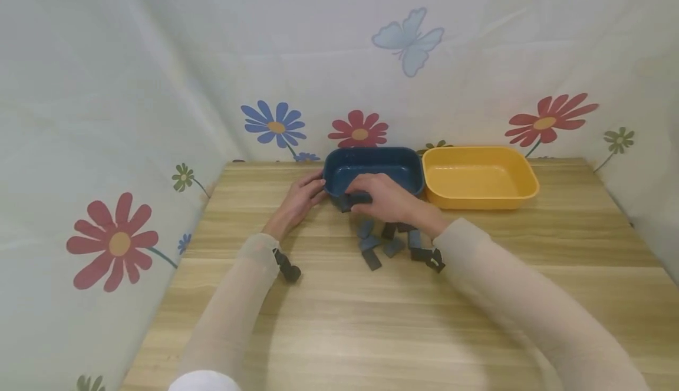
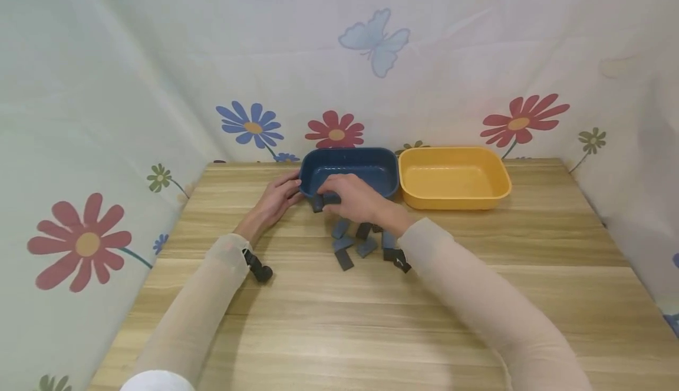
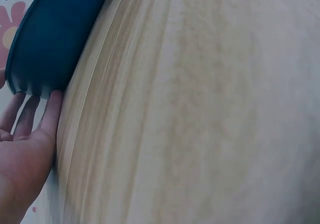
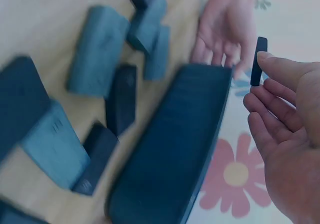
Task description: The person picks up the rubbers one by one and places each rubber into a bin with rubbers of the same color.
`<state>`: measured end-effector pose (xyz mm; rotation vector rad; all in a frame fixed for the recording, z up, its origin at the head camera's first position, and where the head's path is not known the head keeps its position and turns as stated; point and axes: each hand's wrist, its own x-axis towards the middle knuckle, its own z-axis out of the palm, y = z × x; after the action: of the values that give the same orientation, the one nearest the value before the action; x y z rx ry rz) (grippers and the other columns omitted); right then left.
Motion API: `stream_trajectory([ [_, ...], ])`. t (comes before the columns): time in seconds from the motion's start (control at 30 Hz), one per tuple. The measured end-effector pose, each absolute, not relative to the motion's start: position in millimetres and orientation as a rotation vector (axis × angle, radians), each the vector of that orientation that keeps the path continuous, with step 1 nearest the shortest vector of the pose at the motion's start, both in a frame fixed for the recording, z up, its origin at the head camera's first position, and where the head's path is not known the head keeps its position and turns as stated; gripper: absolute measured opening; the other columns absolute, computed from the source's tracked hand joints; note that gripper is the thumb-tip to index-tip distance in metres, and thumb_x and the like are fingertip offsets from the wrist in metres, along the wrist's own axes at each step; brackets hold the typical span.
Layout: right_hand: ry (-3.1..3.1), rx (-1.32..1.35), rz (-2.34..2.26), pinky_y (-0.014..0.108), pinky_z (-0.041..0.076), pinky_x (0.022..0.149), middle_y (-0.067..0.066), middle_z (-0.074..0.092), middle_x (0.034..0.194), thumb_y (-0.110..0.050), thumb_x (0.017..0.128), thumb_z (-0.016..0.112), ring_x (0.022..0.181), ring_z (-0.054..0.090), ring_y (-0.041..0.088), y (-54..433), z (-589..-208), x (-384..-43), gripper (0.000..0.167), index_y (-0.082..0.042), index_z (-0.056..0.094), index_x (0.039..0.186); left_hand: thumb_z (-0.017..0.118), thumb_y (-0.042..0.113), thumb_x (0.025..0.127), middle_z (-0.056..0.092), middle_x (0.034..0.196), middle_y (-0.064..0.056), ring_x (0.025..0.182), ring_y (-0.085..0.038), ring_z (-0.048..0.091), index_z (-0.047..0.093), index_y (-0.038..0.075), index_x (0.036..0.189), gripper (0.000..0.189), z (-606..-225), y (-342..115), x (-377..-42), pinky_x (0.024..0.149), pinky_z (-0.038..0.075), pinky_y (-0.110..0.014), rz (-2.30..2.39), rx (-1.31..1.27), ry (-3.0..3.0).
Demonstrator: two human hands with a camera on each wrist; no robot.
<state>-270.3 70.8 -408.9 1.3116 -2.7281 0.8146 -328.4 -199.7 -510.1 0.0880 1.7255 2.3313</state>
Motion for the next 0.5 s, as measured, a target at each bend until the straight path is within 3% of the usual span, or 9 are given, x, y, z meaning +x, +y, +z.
stream_trajectory([
  [0.5,-2.739,1.053,0.778,0.05,0.052,0.112,0.012,0.074,0.126,-0.021,0.095,0.083,0.121,0.067,0.032,86.6,-392.4,-309.2,0.039,-0.003,0.073,0.128,0.056,0.003,0.109,0.05,0.158,-0.019,0.143,-0.031,0.053,0.049,-0.003,0.154,0.047,-512.1,-201.1,-329.9,0.116,0.051,-0.039,2.333,0.084,1.74],
])
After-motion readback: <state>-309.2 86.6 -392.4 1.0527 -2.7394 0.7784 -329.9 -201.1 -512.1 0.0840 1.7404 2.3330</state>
